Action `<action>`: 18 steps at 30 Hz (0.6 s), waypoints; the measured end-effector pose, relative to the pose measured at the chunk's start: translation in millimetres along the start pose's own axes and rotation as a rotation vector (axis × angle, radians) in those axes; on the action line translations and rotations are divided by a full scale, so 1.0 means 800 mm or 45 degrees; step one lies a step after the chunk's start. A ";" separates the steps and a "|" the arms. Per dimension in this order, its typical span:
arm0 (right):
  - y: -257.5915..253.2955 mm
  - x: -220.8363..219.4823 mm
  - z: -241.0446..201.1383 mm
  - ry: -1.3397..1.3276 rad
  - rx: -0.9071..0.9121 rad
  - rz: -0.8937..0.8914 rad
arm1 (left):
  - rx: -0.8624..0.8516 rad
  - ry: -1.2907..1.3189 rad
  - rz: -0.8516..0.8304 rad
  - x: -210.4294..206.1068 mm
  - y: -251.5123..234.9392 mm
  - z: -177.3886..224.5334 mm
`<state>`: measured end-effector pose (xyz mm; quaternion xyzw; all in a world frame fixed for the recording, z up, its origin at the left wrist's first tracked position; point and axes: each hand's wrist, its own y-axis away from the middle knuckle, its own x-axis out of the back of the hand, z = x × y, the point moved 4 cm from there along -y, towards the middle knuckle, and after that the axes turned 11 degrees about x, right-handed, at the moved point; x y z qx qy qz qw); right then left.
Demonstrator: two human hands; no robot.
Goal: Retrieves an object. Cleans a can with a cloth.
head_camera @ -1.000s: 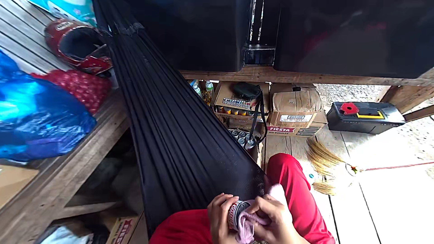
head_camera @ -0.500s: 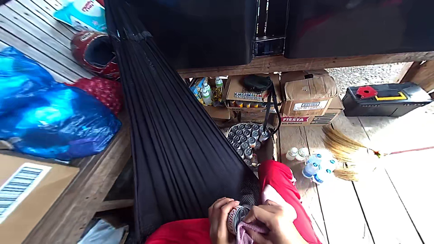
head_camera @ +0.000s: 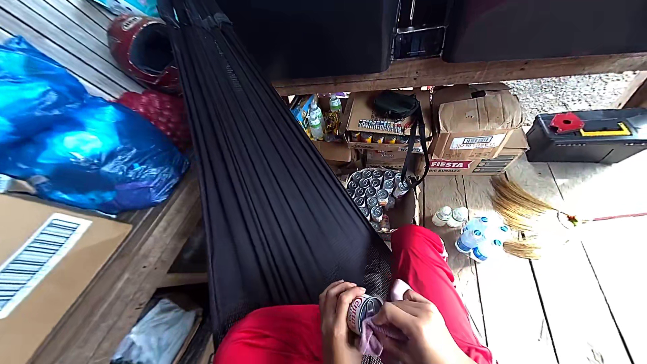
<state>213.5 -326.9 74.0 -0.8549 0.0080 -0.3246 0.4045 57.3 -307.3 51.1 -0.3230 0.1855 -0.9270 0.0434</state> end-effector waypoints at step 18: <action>0.026 0.161 0.172 -0.571 -0.634 0.234 | 0.224 0.275 0.108 -0.149 -0.027 0.055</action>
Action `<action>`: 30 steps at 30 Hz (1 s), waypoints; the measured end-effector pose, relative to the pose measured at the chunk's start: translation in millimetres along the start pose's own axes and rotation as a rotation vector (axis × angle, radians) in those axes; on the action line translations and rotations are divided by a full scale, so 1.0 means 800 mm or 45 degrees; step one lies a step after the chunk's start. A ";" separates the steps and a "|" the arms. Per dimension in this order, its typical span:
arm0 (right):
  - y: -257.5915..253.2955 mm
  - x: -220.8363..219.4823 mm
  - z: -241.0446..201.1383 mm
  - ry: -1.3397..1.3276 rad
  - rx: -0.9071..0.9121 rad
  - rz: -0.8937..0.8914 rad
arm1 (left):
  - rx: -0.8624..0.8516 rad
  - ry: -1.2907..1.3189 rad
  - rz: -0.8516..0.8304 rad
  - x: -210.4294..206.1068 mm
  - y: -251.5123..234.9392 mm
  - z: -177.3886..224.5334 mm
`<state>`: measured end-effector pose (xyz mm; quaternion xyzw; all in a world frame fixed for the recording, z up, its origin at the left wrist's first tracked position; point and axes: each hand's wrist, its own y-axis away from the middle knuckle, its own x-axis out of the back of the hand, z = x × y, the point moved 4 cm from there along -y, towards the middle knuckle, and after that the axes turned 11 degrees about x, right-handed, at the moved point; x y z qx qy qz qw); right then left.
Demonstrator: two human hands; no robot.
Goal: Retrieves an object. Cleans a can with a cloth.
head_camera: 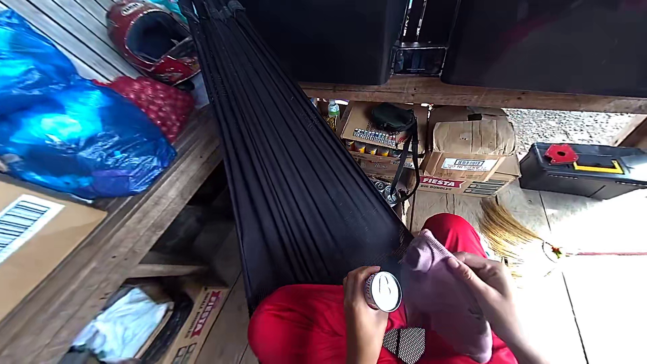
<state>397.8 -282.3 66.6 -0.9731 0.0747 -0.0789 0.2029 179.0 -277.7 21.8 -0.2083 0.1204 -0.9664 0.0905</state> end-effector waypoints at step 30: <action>0.090 -0.180 -0.028 0.620 0.547 -0.001 | -0.214 -0.346 -0.105 0.109 -0.007 -0.018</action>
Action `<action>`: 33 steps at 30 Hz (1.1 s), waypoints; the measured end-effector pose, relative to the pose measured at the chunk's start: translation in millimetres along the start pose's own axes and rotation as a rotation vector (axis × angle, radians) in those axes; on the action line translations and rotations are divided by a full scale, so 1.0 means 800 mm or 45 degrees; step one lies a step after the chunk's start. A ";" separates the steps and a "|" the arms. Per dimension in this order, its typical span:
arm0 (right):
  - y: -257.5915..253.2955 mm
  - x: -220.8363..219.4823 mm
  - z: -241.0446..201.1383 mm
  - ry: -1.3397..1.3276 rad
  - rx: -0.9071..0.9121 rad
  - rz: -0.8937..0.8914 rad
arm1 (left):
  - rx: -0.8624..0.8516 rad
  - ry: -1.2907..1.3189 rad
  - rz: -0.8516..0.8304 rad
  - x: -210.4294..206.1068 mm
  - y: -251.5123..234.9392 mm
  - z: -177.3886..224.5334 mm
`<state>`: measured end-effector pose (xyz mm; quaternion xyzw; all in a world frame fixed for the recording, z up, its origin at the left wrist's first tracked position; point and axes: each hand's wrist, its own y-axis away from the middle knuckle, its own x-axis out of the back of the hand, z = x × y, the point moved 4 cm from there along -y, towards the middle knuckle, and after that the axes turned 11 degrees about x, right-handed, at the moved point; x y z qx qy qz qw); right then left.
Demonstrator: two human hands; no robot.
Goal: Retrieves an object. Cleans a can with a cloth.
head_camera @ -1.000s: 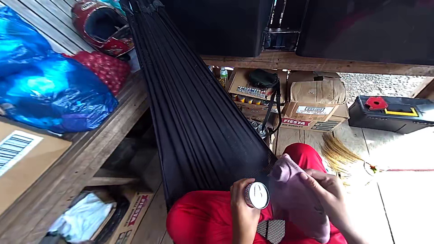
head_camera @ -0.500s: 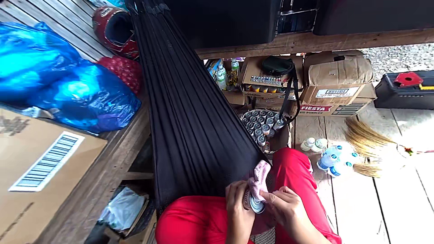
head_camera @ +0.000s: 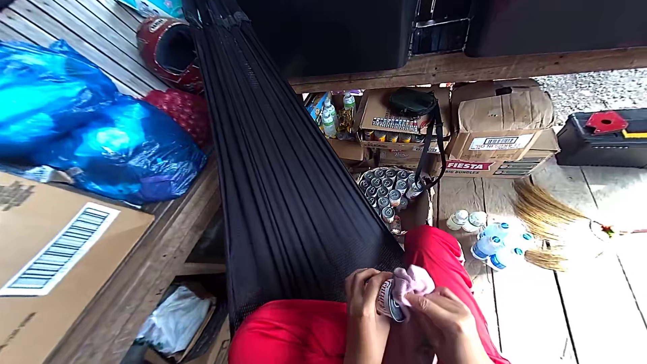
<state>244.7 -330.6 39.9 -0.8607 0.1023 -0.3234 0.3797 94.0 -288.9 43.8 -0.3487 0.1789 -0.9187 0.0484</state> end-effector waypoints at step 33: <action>0.001 -0.041 -0.033 0.035 -0.240 -0.077 | 0.084 -0.177 0.165 0.039 0.004 -0.035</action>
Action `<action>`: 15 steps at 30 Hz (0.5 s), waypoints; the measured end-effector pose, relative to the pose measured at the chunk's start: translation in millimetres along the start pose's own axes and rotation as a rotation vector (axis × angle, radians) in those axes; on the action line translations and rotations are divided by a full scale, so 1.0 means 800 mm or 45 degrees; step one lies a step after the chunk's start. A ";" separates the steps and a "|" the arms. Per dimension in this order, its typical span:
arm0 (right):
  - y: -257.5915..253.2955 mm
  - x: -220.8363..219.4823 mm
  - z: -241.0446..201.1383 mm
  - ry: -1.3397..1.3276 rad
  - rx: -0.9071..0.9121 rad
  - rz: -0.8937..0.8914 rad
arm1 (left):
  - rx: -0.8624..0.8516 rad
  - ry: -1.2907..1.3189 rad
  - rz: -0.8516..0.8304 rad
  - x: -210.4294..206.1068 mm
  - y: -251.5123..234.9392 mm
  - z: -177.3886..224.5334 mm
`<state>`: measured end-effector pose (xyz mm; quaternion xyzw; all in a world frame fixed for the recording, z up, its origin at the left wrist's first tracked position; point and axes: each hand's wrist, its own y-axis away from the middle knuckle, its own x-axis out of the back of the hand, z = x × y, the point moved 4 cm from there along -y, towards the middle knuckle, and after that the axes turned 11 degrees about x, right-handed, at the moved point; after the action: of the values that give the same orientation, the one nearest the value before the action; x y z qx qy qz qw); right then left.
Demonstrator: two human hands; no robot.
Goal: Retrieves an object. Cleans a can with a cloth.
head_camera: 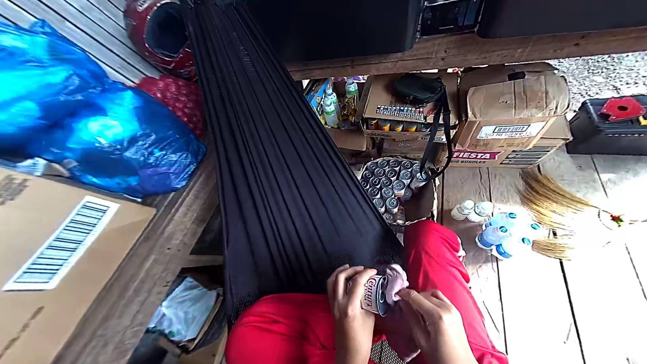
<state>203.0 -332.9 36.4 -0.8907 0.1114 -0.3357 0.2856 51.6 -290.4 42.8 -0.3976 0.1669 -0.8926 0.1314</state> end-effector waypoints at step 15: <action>-0.006 0.024 0.054 -0.170 0.068 0.257 | -0.111 0.185 -0.110 -0.051 -0.019 0.045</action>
<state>245.9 -318.3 23.2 -0.8874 0.1724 -0.2481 0.3482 103.4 -268.2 44.3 -0.3442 0.1972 -0.9158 0.0628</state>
